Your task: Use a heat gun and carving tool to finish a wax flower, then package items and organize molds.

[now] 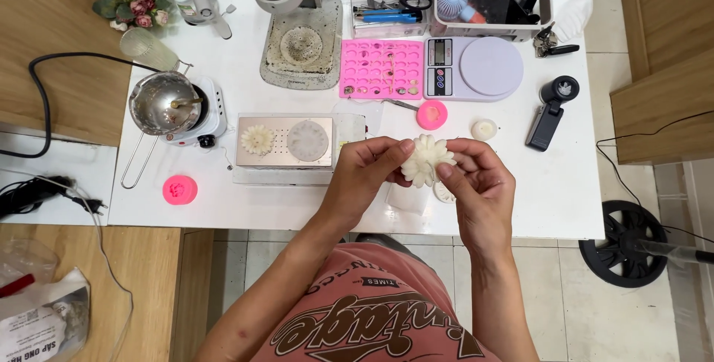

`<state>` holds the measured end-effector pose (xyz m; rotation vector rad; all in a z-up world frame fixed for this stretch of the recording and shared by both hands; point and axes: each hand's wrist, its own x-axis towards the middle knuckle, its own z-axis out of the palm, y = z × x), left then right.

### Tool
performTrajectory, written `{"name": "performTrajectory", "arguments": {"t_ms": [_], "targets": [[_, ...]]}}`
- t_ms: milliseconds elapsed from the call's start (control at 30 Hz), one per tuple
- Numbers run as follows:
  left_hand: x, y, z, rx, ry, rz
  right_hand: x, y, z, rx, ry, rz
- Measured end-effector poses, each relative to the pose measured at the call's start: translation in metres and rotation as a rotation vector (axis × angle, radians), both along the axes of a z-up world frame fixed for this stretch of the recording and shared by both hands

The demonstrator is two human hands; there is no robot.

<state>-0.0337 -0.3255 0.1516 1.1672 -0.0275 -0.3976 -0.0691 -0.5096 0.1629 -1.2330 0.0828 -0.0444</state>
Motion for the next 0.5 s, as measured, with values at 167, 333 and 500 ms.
{"name": "performTrajectory", "arguments": {"t_ms": [167,333,500], "targets": [[0.001,0.01,0.003,-0.079,0.035,0.026,0.001,0.003,-0.009,0.024,0.021,-0.016],[0.002,0.019,-0.015,-0.11,0.124,0.073,0.005,0.015,-0.002,0.029,0.136,-0.028],[-0.006,0.027,-0.016,-0.084,0.131,0.135,0.007,0.023,-0.012,-0.078,0.084,0.045]]}}
